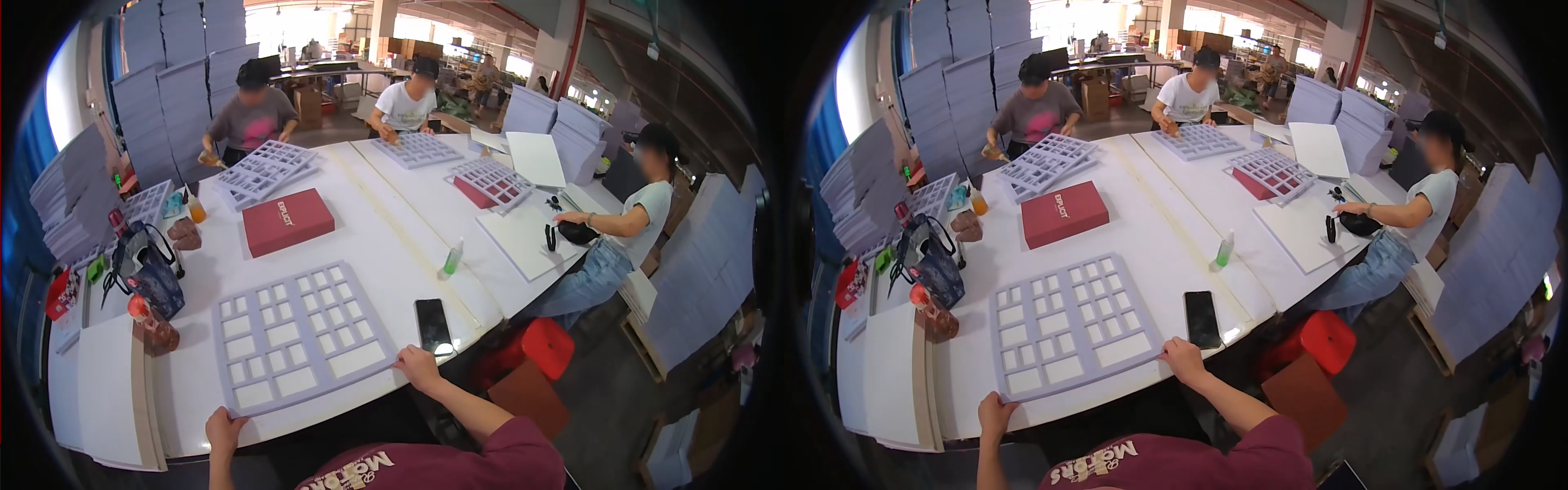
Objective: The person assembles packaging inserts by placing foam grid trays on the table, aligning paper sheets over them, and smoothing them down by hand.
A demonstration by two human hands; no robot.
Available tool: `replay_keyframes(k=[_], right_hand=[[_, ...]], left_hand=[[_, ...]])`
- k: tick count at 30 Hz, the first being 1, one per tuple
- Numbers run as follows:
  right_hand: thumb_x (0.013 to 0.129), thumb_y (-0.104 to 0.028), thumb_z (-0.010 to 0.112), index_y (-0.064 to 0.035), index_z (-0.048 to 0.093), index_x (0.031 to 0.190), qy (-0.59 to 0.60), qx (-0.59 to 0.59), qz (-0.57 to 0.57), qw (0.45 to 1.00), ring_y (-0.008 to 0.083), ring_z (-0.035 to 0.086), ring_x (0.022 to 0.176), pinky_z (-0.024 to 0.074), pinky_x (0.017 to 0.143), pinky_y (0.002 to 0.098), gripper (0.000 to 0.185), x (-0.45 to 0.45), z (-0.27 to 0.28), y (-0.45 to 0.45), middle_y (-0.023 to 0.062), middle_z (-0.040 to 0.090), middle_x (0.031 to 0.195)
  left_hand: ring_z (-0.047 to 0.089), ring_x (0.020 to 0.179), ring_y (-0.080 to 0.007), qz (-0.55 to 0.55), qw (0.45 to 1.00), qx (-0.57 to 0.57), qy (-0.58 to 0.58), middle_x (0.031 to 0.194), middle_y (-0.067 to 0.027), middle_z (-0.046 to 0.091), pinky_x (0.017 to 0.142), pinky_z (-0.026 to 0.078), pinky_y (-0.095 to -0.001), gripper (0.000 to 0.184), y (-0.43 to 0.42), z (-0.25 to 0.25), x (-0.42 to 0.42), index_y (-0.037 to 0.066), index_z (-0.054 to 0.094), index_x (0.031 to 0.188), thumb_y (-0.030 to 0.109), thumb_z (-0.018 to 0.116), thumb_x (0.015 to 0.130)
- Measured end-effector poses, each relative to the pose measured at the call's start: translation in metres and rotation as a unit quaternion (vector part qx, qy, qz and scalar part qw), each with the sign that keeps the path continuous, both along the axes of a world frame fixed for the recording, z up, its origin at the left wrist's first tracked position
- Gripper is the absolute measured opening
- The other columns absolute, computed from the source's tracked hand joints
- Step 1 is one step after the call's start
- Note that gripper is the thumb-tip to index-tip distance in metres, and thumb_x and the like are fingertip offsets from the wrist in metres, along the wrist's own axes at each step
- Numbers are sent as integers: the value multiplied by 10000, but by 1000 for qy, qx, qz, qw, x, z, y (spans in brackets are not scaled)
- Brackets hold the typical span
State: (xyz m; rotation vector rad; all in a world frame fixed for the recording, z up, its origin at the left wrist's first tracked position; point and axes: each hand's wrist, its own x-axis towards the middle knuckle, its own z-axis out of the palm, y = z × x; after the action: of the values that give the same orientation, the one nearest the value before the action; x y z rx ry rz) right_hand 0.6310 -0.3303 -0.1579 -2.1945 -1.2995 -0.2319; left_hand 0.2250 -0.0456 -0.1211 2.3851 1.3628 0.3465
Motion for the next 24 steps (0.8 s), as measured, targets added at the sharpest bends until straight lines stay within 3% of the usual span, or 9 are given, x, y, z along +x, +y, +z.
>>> replay_keyframes(k=[16,19,20,21,22,23,24], right_hand=[[737,-214,797,-63,624,822,10,8,-4,1000,315,634,750,519,647,411,245,0,1,1,100,606,797],[753,-216,786,-31,654,866,56,-40,12,998,343,634,821,520,725,432,253,3,7,-3,136,626,848],[751,-228,793,-21,667,933,77,-63,24,995,358,634,865,522,754,429,303,8,8,-6,164,636,916],[749,-174,819,-5,654,1042,124,-34,10,992,304,658,828,535,714,404,376,7,9,-6,155,635,932],[744,-146,831,0,642,1119,177,-11,-22,984,274,654,856,545,716,380,445,7,12,-10,145,632,948],[753,-120,824,2,640,1149,92,-23,-22,995,250,640,830,546,702,355,454,11,19,-12,136,626,937],[774,-92,804,5,641,1155,134,-13,-59,989,219,622,810,533,706,335,426,19,15,-12,120,617,919]], left_hand=[[619,699,-369,-9,999,-52,6,718,-176,630,625,470,-444,385,3,6,0,0,562,750,253,847,689],[628,767,-372,-23,997,-62,25,794,-177,634,665,482,-447,432,2,14,-5,8,580,881,300,846,707],[632,802,-379,-16,998,-48,32,825,-179,633,693,492,-457,472,5,14,-11,13,559,962,314,836,725],[632,819,-392,14,998,-31,54,857,-180,638,710,501,-468,493,12,15,-18,20,562,1034,314,826,740],[623,873,-403,7,999,38,-15,935,-182,640,737,501,-471,466,16,16,-32,22,578,1077,293,803,771],[610,927,-393,15,989,146,-27,1012,-184,629,768,496,-468,436,26,18,-46,21,584,1117,264,769,806],[592,962,-394,73,981,177,-12,1036,-190,617,792,490,-470,396,30,40,-53,15,586,1113,243,741,828]])
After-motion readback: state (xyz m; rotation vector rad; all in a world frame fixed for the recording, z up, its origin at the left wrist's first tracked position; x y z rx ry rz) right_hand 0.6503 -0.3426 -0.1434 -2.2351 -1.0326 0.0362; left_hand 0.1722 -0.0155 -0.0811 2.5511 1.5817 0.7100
